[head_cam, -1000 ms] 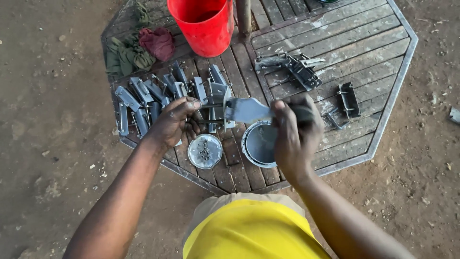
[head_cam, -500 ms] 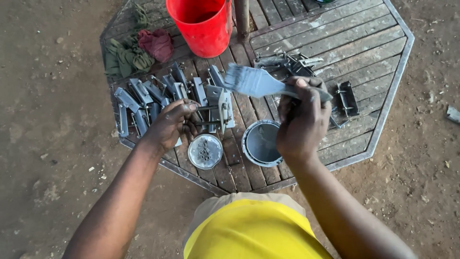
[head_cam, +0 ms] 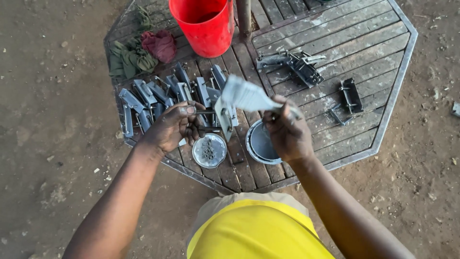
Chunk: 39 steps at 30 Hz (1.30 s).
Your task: A person uses a paintbrush to apply black paint to a small metal bracket on a wooden work table.
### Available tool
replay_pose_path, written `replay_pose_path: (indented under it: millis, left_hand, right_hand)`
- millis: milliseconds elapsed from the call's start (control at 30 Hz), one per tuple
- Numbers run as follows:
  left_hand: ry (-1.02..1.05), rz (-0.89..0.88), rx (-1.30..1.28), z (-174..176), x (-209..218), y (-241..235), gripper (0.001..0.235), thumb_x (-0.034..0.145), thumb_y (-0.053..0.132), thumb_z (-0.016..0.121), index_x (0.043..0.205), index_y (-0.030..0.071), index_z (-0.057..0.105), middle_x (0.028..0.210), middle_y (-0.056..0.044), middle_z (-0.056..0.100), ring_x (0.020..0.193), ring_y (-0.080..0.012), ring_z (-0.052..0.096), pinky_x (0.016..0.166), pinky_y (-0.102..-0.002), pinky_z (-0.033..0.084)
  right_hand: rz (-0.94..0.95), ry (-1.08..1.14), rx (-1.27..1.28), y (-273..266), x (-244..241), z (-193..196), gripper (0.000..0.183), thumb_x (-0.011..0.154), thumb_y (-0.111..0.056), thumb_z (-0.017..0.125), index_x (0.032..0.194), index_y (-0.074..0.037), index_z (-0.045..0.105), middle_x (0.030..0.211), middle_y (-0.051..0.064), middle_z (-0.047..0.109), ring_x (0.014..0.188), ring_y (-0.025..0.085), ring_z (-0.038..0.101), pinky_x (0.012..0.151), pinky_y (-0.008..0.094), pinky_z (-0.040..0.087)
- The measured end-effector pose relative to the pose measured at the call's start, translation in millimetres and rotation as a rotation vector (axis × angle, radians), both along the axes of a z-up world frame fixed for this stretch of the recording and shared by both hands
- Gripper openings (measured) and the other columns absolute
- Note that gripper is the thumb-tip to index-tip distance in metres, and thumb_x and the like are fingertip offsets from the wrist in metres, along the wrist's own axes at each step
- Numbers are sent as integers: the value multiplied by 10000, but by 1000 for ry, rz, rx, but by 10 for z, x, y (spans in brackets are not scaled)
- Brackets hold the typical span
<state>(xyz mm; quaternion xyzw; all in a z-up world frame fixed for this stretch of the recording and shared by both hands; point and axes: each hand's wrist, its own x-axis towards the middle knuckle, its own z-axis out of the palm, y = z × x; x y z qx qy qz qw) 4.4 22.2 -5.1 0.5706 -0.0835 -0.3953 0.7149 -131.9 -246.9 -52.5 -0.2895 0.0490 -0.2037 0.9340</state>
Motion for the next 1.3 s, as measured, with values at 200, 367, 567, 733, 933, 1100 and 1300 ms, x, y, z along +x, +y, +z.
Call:
replay_pose_path:
  millis: [200, 367, 567, 733, 933, 1100, 1300]
  left_hand:
    - [-12, -29, -48, 163, -34, 79, 563, 878, 392, 656, 1261, -12, 568, 762, -198, 693, 572, -270, 729, 412, -318, 613]
    - [-3, -18, -46, 171, -19, 185, 568, 866, 395, 672, 1259, -2, 573, 786, -198, 679, 567, -273, 715, 399, -329, 602]
    - [2, -32, -32, 65, 75, 262, 578, 888, 413, 654, 1296, 16, 558, 807, -183, 678, 569, -288, 718, 403, -342, 608]
    - [11, -62, -42, -117, 170, 383, 597, 892, 456, 645, 1300, 25, 584, 821, -213, 677, 601, -312, 723, 437, -362, 621]
    - [32, -53, -31, -293, 276, 565, 538, 901, 442, 640, 1268, 48, 633, 810, -223, 697, 578, -312, 717, 433, -350, 614]
    - [-12, -79, -39, 51, 152, 485, 535, 937, 416, 628, 1296, 20, 592, 815, -211, 680, 613, -300, 712, 455, -346, 611]
    - [14, -66, -15, -57, 242, 636, 533, 918, 425, 624, 1289, 42, 609, 825, -216, 699, 612, -296, 710, 440, -336, 602]
  right_hand:
    - [38, 96, -201, 15, -394, -585, 331, 948, -157, 646, 1205, 51, 666, 723, 224, 542, 699, 266, 532, 635, 339, 430]
    - [-95, 147, -324, 11, -600, -404, 308, 967, -139, 624, 1186, 73, 670, 862, 223, 689, 774, 223, 677, 659, 259, 527]
    - [-208, -57, -467, 366, -461, 249, 336, 968, -185, 620, 1140, 102, 644, 943, 300, 622, 812, 291, 627, 673, 314, 501]
    - [-248, -21, -697, 469, -548, 27, 291, 933, -153, 689, 1113, 73, 724, 950, 226, 674, 849, 245, 679, 731, 318, 572]
    - [-358, 104, -836, 663, -787, 396, 279, 927, -174, 679, 1060, 64, 741, 951, 227, 685, 816, 250, 673, 730, 354, 558]
    - [-401, -8, -880, 832, -651, 635, 267, 969, -146, 666, 1139, 51, 729, 968, 202, 649, 893, 228, 647, 769, 370, 575]
    - [-369, 143, -1027, 956, -809, 253, 178, 934, -88, 712, 1073, 9, 767, 899, 184, 680, 841, 270, 659, 782, 422, 520]
